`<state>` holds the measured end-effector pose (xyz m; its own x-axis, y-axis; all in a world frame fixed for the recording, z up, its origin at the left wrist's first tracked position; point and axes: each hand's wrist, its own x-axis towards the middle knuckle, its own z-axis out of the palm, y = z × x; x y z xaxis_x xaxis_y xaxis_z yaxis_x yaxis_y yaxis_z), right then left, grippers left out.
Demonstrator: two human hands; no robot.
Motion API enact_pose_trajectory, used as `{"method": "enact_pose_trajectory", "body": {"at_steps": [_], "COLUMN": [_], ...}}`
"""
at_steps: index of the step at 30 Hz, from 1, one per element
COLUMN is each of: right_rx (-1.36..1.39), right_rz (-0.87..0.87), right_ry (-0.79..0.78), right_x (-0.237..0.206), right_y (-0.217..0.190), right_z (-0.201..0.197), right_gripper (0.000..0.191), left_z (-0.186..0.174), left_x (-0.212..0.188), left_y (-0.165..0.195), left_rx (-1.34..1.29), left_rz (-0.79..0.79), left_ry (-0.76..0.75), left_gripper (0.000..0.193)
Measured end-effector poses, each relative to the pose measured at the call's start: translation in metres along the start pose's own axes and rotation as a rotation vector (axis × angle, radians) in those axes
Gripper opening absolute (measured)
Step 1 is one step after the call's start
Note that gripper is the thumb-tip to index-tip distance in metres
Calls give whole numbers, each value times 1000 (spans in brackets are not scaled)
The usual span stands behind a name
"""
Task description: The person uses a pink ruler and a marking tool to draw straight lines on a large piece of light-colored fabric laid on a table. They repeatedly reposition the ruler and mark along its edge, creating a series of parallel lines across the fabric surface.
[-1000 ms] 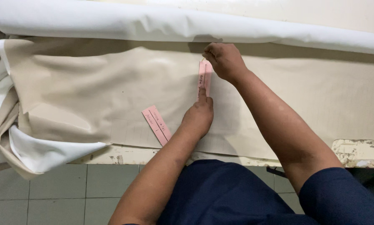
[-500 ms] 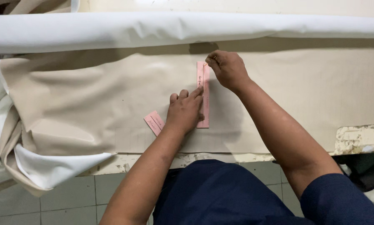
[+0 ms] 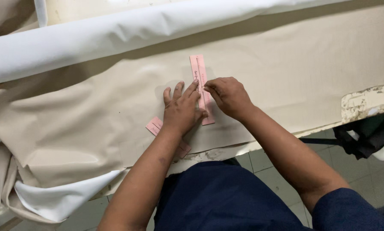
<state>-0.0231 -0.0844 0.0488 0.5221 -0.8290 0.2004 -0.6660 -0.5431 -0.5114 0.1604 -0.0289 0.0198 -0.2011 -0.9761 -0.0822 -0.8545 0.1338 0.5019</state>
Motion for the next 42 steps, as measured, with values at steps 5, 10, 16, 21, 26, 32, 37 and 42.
{"method": "enact_pose_trajectory", "body": {"at_steps": [5, 10, 16, 21, 26, 32, 37, 42], "right_rx": [79, 70, 35, -104, 1, 214, 302, 270], "right_rz": [183, 158, 43, -40, 69, 325, 331, 243], "right_ry": [5, 29, 105, -15, -28, -7, 26, 0], "right_x": [-8, -16, -26, -60, -91, -110, -115, -119], "right_y": [0, -2, -6, -25, -33, -32, -33, -36], "right_z": [0, 3, 4, -2, -8, 2, 11, 13], "right_gripper": [17, 15, 12, 9, 12, 17, 16, 16], "left_z": [-8, -19, -20, -20, -23, -19, -14, -13], "left_x": [1, 2, 7, 9, 7, 7, 4, 4], "left_y": [-1, 1, 5, 8, 13, 10, 2, 0], "left_rx": [24, 17, 70, 76, 89, 100, 47, 45], "left_rz": [16, -14, -39, -33, -53, -25, 2, 10], "left_ry": [-75, -182, -219, -205, -240, -231, -180, -172], "left_gripper": [66, 70, 70, 77, 73, 77, 75, 77]}}
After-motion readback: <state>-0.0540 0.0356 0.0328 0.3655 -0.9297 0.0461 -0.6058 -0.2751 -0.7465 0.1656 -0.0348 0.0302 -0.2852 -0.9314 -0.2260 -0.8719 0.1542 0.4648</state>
